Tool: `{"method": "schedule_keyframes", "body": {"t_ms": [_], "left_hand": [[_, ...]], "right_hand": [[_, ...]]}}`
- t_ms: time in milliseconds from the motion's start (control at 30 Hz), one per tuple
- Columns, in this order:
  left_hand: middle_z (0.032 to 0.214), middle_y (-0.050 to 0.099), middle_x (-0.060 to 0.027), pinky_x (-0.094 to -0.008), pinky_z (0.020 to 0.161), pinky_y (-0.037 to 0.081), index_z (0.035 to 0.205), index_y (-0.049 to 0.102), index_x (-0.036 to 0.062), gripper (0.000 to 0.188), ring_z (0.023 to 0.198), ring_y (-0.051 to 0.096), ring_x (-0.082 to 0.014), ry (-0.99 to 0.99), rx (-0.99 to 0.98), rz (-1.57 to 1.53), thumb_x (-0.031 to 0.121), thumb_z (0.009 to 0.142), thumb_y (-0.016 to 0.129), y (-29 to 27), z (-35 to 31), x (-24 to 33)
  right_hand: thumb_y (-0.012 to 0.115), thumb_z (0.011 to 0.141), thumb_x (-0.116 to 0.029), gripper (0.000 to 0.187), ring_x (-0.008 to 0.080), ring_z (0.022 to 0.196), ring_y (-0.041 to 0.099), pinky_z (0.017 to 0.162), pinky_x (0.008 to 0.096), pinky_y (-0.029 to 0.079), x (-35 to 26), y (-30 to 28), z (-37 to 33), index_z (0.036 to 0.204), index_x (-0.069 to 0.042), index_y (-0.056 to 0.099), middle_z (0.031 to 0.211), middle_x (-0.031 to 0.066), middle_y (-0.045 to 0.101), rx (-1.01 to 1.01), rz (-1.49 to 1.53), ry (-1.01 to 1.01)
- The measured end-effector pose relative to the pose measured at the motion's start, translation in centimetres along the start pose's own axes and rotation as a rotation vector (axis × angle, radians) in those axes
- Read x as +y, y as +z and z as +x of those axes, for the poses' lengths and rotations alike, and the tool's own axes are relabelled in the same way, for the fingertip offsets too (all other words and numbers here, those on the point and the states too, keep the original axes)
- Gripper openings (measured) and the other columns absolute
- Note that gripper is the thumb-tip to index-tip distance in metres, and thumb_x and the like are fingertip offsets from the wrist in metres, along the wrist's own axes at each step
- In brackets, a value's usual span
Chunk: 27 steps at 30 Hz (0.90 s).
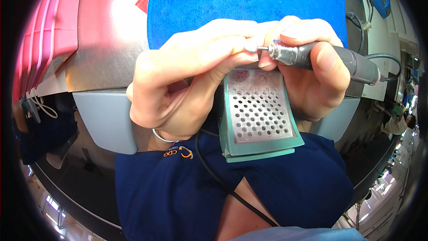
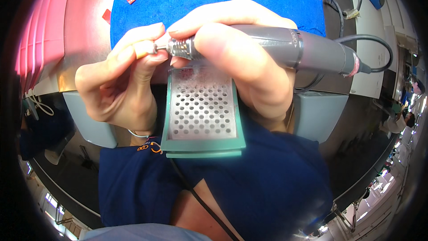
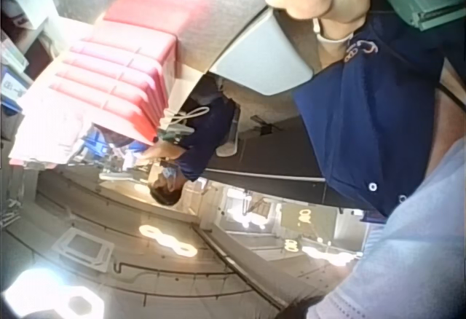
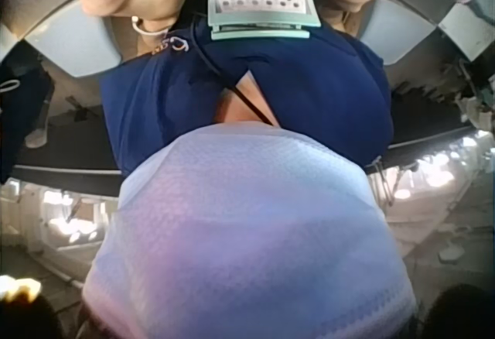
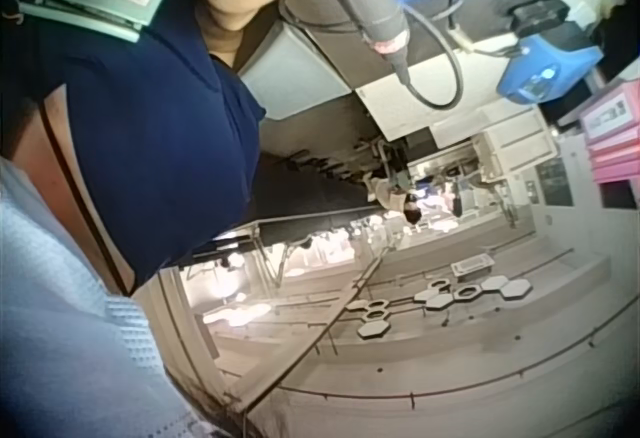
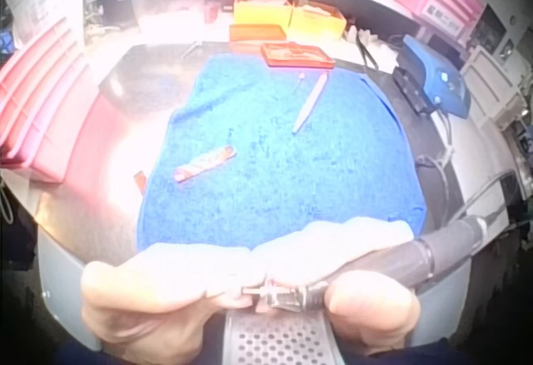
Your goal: The person installs a bit into a rotary tool and grinds a dental piece using the rotary tool over a suction vent.
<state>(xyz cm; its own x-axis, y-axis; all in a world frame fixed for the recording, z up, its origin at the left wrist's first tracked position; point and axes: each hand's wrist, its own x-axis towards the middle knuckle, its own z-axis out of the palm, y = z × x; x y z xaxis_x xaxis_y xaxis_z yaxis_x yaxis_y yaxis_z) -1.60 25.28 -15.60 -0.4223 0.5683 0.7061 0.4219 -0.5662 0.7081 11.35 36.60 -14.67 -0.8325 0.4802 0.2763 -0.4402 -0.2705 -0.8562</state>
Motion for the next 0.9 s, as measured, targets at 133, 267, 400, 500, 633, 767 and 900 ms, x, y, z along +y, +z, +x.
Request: {"method": "schedule_keyframes", "body": {"t_ms": [133,267,400,500,633,767,900], "left_hand": [[0.083,0.065,-0.027,-0.0403,0.075,0.058,0.094,0.044,-0.0051,0.033,0.083,0.068,-0.0336,-0.041,0.035,-0.015,-0.017,0.074,0.068,0.12,-0.15,0.13],[0.084,0.065,-0.0278,-0.0408,0.075,0.058,0.094,0.044,-0.0051,0.034,0.082,0.068,-0.034,0.027,-0.015,0.014,-0.017,0.074,0.069,-0.19,0.03,-0.17],[0.084,0.065,-0.0279,-0.0415,0.074,0.058,0.094,0.044,-0.0052,0.035,0.082,0.068,-0.0345,0.002,0.048,-0.032,-0.017,0.074,0.069,0.16,-0.19,-0.13],[0.083,0.065,-0.0274,-0.0414,0.074,0.058,0.094,0.044,-0.0052,0.035,0.082,0.068,-0.035,0.021,-0.009,0.015,-0.018,0.073,0.068,-0.28,-0.03,-0.11],[0.082,0.065,-0.0258,-0.0413,0.073,0.059,0.094,0.044,-0.0049,0.035,0.082,0.068,-0.0353,0.018,0.006,0.024,-0.019,0.073,0.068,-0.17,-0.05,-0.13],[0.082,0.065,-0.0255,-0.0409,0.072,0.059,0.095,0.044,-0.0047,0.035,0.081,0.068,-0.0352,0.019,-0.028,-0.039,-0.019,0.073,0.067,-0.02,0.29,0.11],[0.082,0.065,-0.0256,-0.0397,0.073,0.059,0.096,0.045,-0.0047,0.034,0.081,0.068,-0.034,0.021,-0.022,0.01,-0.018,0.074,0.067,-0.2,0.03,0.02]], "right_hand": [[0.042,0.095,-0.023,0.036,0.0287,0.088,0.057,0.082,0.0397,0.046,-0.15,-0.13,-0.01,0.108,0.008,0.054,0.088,0.0228,0.058,0.021,-0.083,0.014],[0.042,0.095,-0.023,0.037,0.0281,0.086,0.057,0.081,0.0392,0.046,0.18,-0.15,0.02,0.108,0.008,0.054,0.088,0.0229,0.058,-0.03,0.003,-0.019],[0.042,0.095,-0.024,0.037,0.0278,0.085,0.057,0.08,0.0389,0.046,0.17,0.32,0.17,0.108,0.008,0.054,0.087,0.023,0.058,0.018,-0.01,-0.028],[0.042,0.095,-0.024,0.037,0.0276,0.085,0.057,0.08,0.0386,0.045,0.17,-0.15,0.01,0.108,0.008,0.054,0.087,0.0229,0.058,-0.02,-0.05,-0.03],[0.041,0.095,-0.023,0.036,0.0273,0.084,0.057,0.08,0.0383,0.045,0.19,-0.01,0.15,0.108,0.008,0.054,0.087,0.0228,0.058,-0.003,-0.092,-0.036],[0.041,0.095,-0.024,0.037,0.0276,0.085,0.056,0.081,0.0386,0.045,0.34,-0.39,0.12,0.108,0.007,0.054,0.087,0.0229,0.058,-0.049,-0.044,-0.047],[0.041,0.095,-0.025,0.038,0.0295,0.087,0.057,0.082,0.0396,0.045,0.46,-0.4,0.18,0.109,0.007,0.054,0.086,0.023,0.058,-0.071,0.015,-0.044]]}}
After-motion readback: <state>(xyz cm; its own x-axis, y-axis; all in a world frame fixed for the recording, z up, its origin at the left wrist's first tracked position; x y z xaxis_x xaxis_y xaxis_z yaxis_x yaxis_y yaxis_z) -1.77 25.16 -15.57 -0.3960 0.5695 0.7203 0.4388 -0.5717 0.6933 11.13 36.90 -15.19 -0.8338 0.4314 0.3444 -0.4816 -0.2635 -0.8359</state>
